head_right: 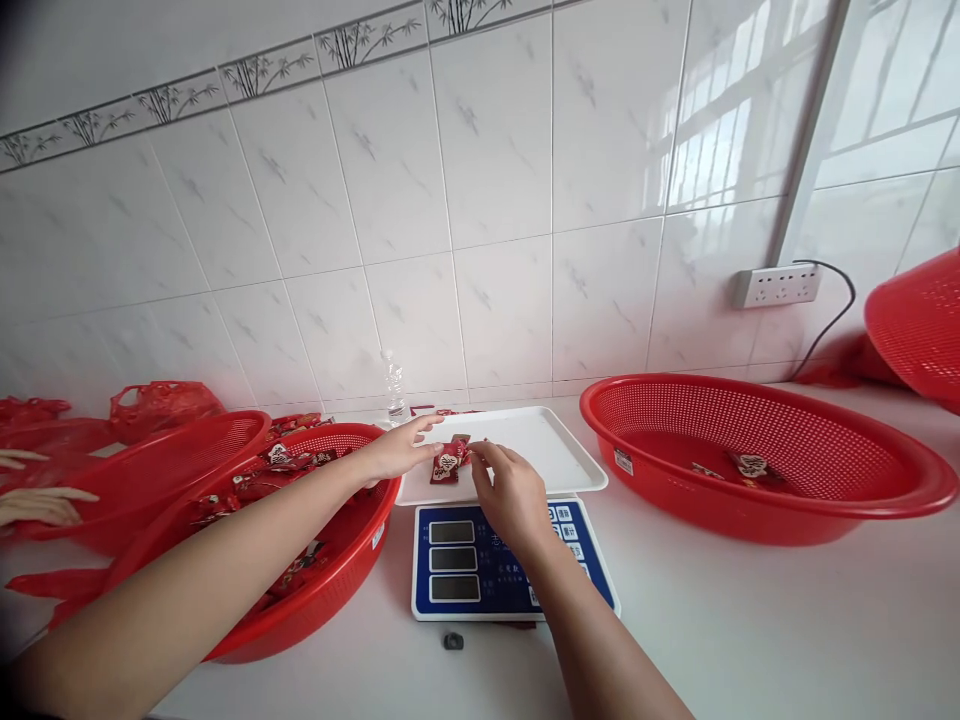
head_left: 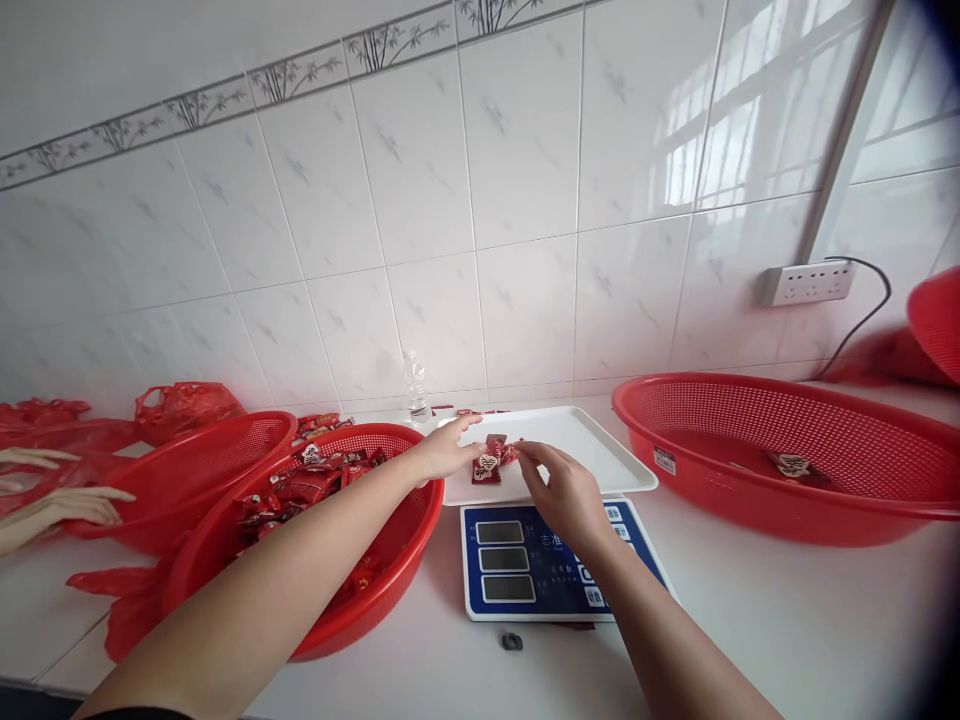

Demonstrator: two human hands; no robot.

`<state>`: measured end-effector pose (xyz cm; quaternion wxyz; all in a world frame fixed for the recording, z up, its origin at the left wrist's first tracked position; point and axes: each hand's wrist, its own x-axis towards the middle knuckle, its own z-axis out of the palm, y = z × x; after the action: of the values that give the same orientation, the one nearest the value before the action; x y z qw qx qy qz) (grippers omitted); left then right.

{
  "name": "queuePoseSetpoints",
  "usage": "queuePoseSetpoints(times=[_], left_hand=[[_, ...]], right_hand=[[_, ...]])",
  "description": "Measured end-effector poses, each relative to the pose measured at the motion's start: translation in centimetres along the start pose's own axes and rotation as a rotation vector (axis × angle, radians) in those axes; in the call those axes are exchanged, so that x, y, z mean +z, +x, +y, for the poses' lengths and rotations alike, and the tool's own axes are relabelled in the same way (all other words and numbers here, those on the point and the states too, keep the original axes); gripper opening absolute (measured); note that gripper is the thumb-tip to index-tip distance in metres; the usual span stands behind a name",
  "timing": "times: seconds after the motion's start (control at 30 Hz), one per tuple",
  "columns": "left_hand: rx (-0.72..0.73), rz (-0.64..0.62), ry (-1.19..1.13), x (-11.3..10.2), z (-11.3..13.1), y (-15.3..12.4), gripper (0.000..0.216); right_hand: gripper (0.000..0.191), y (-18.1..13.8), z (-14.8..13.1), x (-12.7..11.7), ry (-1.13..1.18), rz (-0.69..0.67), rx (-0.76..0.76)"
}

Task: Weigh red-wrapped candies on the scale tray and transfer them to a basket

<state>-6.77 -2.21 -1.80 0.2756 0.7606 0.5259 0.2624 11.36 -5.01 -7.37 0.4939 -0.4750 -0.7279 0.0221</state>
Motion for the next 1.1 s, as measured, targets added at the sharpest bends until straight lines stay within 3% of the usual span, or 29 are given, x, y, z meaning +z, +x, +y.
queuePoseSetpoints(times=[0.2, 0.3, 0.37, 0.47, 0.57, 0.7, 0.77, 0.83, 0.9, 0.97, 1.1], left_hand=[[-0.036, 0.104, 0.128, -2.3, -2.2, -2.1, 0.028], [-0.106, 0.066, 0.245, -4.4, -4.1, -4.5, 0.017], [-0.207, -0.097, 0.405, -5.9, -5.2, -7.0, 0.020], [-0.420, -0.441, 0.644, -7.7, -6.0, -10.9, 0.046], [-0.461, -0.546, 0.759, -8.1, -5.6, -13.4, 0.072], [-0.485, -0.551, 0.869, -6.5, -4.8, -13.9, 0.080], [-0.472, -0.528, 0.897, -5.5, -5.0, -13.5, 0.069], [-0.435, -0.422, 0.866, -4.5, -5.8, -12.9, 0.054], [-0.422, -0.289, 0.753, -3.6, -7.0, -12.1, 0.043], [-0.453, -0.236, 0.521, -3.0, -8.1, -11.0, 0.040], [-0.376, -0.155, 0.097, -3.5, -9.0, -8.0, 0.054]], right_hand=[[0.027, 0.0, -0.2, 0.0, -0.039, -0.053, 0.001], [0.027, 0.0, -0.1, 0.1, -0.030, -0.045, -0.002], [0.027, 0.0, -0.1, 0.2, -0.025, -0.044, 0.002], [0.027, -0.1, -0.1, 0.3, -0.022, -0.062, 0.006], [0.027, -0.3, -0.2, 0.3, -0.021, -0.065, 0.007], [0.027, -0.3, -0.2, 0.5, -0.015, -0.086, 0.019], [0.027, -0.3, -0.1, 0.6, -0.004, -0.086, 0.019], [0.027, -0.3, -0.1, 0.6, 0.010, -0.073, 0.012], [0.027, -0.3, -0.1, 0.6, 0.024, -0.055, 0.005], [0.027, -0.4, -0.2, 0.4, 0.038, -0.039, 0.006], [0.026, -0.4, -0.4, 0.1, 0.060, -0.028, 0.021]])
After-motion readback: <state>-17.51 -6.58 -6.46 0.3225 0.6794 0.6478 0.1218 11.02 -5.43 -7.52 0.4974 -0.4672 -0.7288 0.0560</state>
